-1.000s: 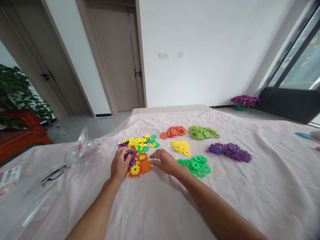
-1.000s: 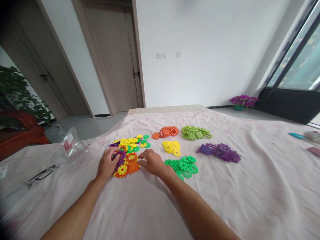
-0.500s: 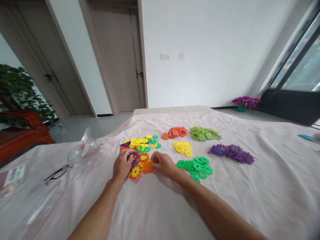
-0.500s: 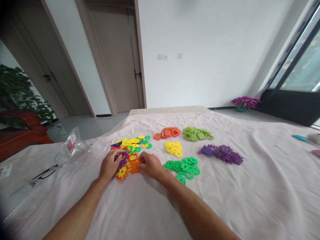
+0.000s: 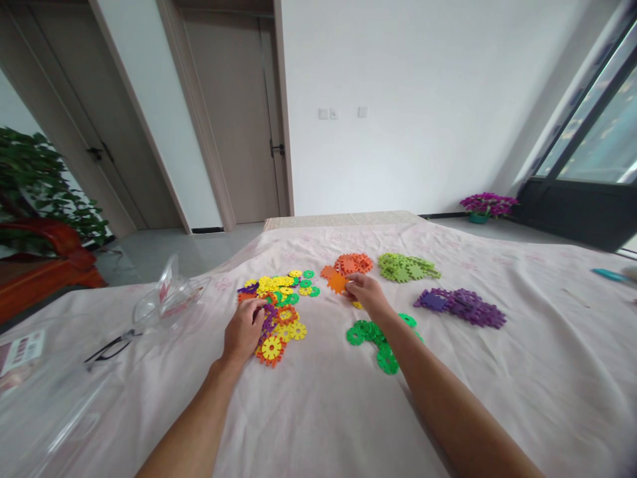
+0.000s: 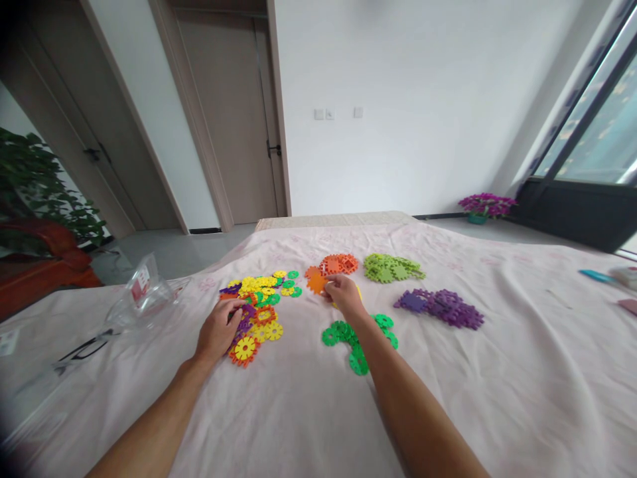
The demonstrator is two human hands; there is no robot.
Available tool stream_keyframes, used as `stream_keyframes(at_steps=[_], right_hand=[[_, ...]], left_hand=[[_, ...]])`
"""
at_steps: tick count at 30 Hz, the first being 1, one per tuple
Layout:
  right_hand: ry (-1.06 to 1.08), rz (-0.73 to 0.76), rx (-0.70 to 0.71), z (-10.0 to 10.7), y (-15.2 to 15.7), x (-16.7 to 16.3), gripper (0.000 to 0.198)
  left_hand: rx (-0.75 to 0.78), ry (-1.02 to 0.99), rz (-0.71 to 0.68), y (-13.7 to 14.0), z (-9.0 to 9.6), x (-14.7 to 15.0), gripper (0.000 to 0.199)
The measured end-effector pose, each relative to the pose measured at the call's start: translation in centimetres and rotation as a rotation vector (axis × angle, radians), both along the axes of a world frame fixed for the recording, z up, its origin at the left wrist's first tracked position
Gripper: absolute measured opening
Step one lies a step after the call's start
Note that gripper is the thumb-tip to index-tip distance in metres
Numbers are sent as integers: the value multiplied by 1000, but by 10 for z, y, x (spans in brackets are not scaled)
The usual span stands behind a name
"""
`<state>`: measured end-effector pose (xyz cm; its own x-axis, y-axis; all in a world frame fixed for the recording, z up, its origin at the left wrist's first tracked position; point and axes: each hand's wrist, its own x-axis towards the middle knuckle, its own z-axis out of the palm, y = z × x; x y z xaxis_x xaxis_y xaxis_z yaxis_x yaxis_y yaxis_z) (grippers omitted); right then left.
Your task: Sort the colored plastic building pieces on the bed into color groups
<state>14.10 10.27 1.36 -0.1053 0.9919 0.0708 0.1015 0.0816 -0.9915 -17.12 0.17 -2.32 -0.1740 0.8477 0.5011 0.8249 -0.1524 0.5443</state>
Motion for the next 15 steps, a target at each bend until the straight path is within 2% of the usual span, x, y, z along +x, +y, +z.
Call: stream_keyframes(at_steps=[2, 4, 8, 12, 15], right_hand=[[193, -88, -30, 1, 5, 5, 38], [242, -126, -47, 0, 8, 8, 45], [33, -119, -22, -6, 6, 1, 42], [-372, 55, 260, -11, -13, -24, 32], [-551, 278, 512, -14, -37, -47, 33]], left_hand=[[-4, 0, 2, 0, 0, 1, 25], [-9, 2, 5, 0, 0, 1, 25], [-9, 3, 0, 0, 0, 1, 25], [-7, 10, -4, 0, 0, 1, 25], [-5, 12, -6, -1, 1, 2, 25]])
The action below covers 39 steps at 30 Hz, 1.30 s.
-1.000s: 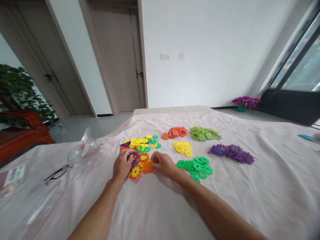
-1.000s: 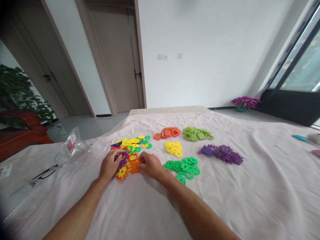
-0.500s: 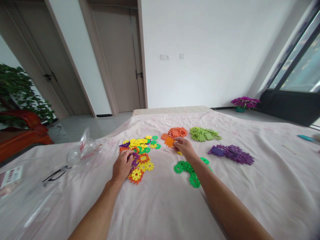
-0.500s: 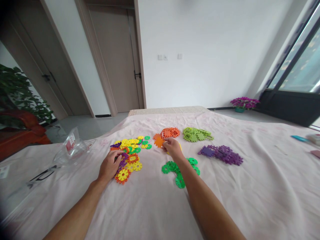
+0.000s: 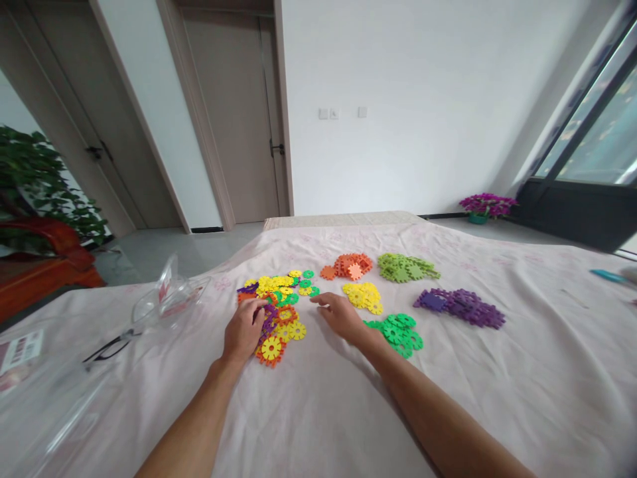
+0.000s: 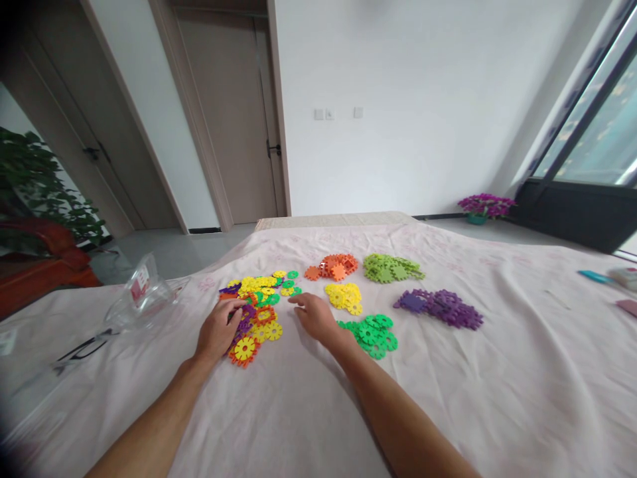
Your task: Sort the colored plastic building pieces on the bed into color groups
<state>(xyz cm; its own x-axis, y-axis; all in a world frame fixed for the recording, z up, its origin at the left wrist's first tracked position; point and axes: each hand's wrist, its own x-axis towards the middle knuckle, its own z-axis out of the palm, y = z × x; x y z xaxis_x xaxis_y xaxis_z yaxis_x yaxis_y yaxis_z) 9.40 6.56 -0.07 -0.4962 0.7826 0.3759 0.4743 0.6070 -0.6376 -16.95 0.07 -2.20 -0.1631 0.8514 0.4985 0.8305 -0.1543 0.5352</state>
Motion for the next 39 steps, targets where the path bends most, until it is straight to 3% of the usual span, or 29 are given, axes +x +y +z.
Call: stream_keyframes(at_steps=[3, 6, 9, 13, 16, 21, 24, 27, 31, 36, 39], right_hand=[[-137, 225, 153, -3, -22, -19, 43], [-236, 262, 223, -2, -35, -29, 49], [-291, 259, 228, 4, -40, -33, 42], [-330, 159, 207, 8, -39, -30, 20], [-304, 68, 187, 6, -37, -23, 24], [-249, 51, 131, 1, -31, -18, 19], [-221, 11, 151, 0, -30, -23, 27], [-236, 69, 198, -2, -31, -31, 48], [-243, 118, 166, -3, -35, -37, 49], [-209, -25, 145, -2, -34, -35, 61], [-196, -102, 60, -3, -28, -32, 62]], left_hand=[[6, 3, -9, -1, 1, 1, 25], [17, 13, -15, -1, 1, 3, 25], [18, 20, -9, -2, 2, 3, 26], [9, 18, 16, -3, 3, 4, 26], [9, 13, 26, -4, 5, 5, 26], [23, 4, 57, -5, 6, 5, 26], [31, 6, 31, -5, 5, 6, 25], [11, 15, 3, -4, 4, 7, 26], [-20, 10, -27, -4, 5, 7, 25], [-64, 4, -30, -5, 7, 8, 25], [-38, 23, 13, -5, 6, 8, 26]])
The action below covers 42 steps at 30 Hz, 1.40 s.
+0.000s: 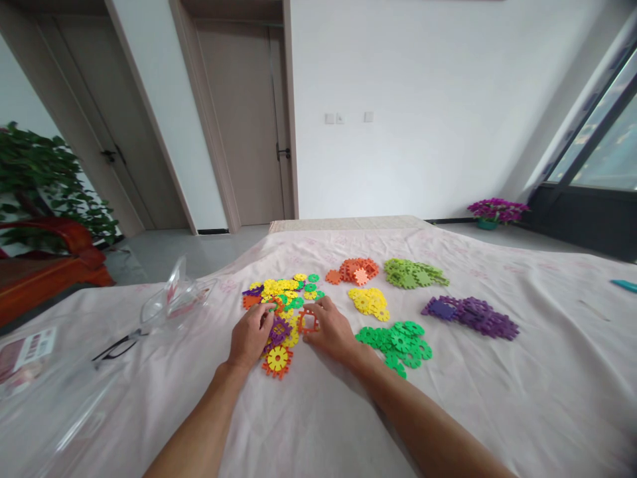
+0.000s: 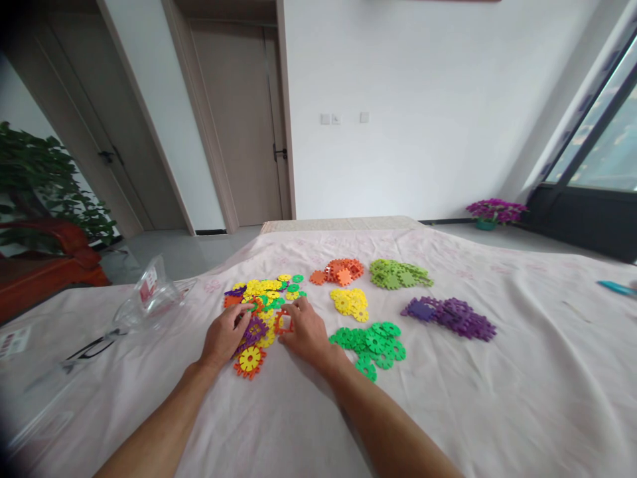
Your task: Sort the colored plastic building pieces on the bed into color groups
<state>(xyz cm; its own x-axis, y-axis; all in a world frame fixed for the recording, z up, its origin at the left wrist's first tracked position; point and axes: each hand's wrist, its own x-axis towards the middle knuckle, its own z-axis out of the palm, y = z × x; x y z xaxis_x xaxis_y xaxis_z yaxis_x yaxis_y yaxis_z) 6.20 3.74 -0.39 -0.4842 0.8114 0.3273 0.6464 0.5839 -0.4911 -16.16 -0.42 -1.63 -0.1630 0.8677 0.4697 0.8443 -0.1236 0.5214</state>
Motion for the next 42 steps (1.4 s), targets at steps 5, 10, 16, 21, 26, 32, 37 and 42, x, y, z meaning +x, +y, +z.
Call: stream_keyframes(at_steps=[5, 10, 16, 21, 26, 32, 37, 42], right_hand=[[136, -68, -119, 0, 20, 15, 60], [178, -145, -143, 5, 39, 37, 59], [295, -249, -186, 5, 58, 55, 62], [502, -319, -263, 1, 69, 61, 72], [436, -349, -144, -2, 67, 59, 59], [299, -175, -28, 4, 48, 41, 33], [276, 40, -47, 8, 25, 21, 29], [439, 140, -189, 16, 11, 8, 31]], left_hand=[[81, 62, 69, 5, -4, -5, 36], [-21, 19, 38, 8, -5, -8, 36], [-80, -104, 94, 8, -4, -6, 33], [-92, -152, 115, 7, -1, -5, 32], [-93, -214, 114, 8, -2, -5, 34], [81, -321, 52, 9, -6, -1, 32], [175, -392, -41, 5, 2, 9, 29], [85, -557, -240, -3, 11, 29, 28]])
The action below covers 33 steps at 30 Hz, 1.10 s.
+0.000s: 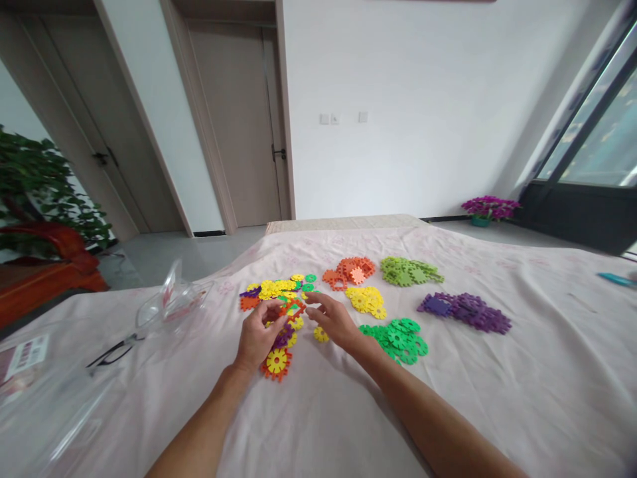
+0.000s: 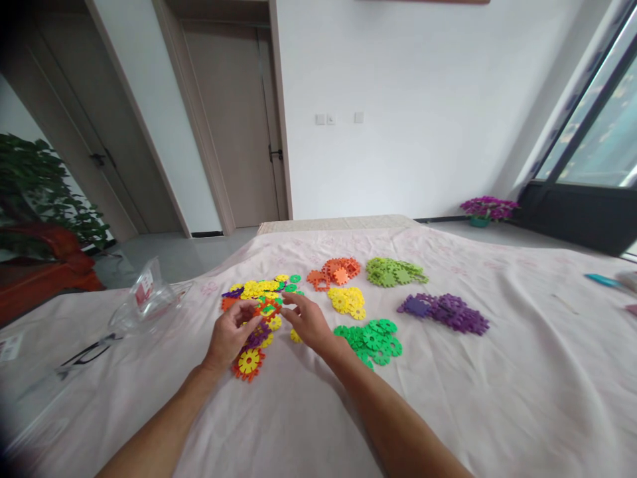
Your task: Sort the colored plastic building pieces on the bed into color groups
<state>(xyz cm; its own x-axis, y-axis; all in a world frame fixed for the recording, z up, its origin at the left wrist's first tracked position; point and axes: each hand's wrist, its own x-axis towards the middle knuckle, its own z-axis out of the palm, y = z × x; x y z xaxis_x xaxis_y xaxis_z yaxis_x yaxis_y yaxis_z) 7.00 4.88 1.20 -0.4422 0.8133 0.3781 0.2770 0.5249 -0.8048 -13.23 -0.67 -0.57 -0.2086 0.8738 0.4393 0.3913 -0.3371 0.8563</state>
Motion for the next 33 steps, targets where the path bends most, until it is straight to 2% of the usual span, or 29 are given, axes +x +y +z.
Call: stream_keyframes(at_steps=[3, 5, 13, 16, 19, 21, 23, 27, 31, 33], right_hand=[[-19, 57, -56, 4, -1, -2, 18], [-47, 56, -80, 3, 1, 0, 18], [-72, -139, -320, -15, 28, 22, 13], [89, -224, -364, -15, 39, 32, 16], [283, -345, -327, -15, 48, 41, 29], [254, -429, -262, -15, 51, 46, 33], [152, -450, -209, -17, 50, 48, 31], [3, -315, -162, -18, 38, 38, 29], [-200, -103, -21, -12, 21, 24, 26], [-322, -21, 26, -8, 15, 21, 31]], left_hand=[[-46, -9, -103, -3, 1, 10, 27], [-60, 24, -98, -4, 1, 11, 26], [-19, 374, 137, 3, -4, -19, 19], [-32, 455, 192, 6, -8, -29, 20], [-29, 497, 234, 8, -11, -33, 20], [-29, 520, 252, 9, -12, -35, 21], [-39, 552, 266, 10, -14, -36, 21], [-74, 585, 249, 12, -15, -36, 23], [-82, 612, 217, 10, -15, -36, 27], [-90, 626, 222, 9, -15, -36, 28]])
